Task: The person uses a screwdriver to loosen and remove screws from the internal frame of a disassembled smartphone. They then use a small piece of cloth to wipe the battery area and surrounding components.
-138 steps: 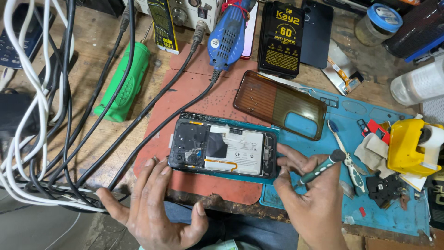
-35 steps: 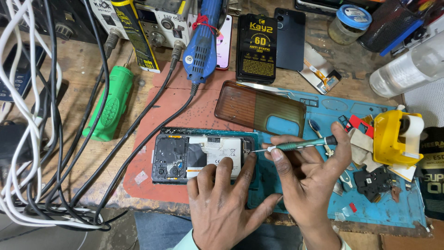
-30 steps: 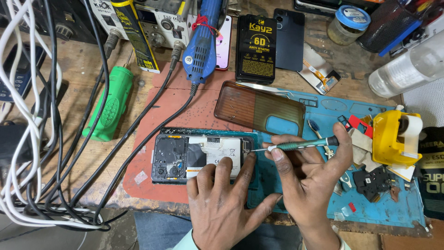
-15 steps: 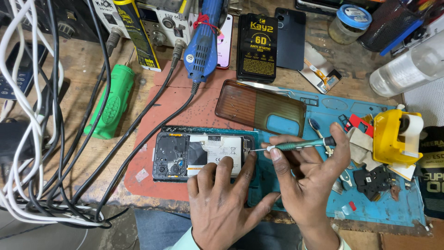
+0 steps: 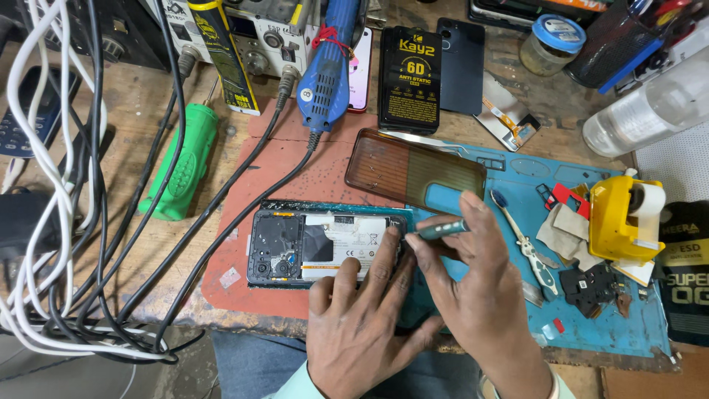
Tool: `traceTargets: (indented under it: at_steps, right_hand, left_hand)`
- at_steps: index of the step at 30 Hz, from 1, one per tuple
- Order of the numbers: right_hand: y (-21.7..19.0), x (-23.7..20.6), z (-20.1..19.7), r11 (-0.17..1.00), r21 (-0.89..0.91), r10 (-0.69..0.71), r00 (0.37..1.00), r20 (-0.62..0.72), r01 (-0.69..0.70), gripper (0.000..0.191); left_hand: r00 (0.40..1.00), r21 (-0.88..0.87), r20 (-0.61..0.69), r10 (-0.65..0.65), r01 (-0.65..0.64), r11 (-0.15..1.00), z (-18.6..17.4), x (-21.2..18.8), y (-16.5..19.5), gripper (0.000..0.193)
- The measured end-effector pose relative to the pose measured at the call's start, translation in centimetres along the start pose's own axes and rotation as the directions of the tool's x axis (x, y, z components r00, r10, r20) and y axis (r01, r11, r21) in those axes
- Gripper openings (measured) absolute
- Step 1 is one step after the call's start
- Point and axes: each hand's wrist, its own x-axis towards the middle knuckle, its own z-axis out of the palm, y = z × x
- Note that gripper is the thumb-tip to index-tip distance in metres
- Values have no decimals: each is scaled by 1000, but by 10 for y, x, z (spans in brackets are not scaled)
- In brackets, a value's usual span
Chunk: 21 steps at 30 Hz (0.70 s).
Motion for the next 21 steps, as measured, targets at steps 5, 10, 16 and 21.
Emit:
traceTargets:
  at_steps: [5, 10, 16, 21]
  right_hand:
    - [-10, 17, -12, 979, -25, -201, 976, 85, 204, 73]
    - [-11, 24, -15, 944, -305, -125, 992, 30, 129, 78]
    - [-4, 17, -16, 952, -281, -104, 991, 78, 122, 80]
    - [-5, 21, -14, 970, -158, -174, 981, 89, 186, 78]
  left_hand:
    - [997, -113, 78, 17, -8, 994, 6, 3, -3, 84]
    - [995, -129, 98, 21, -8, 992, 10, 3, -4, 85]
    - [996, -114, 90, 26, -16, 993, 11, 2, -6, 84]
    - [997, -114, 75, 20, -12, 993, 11, 2, -4, 87]
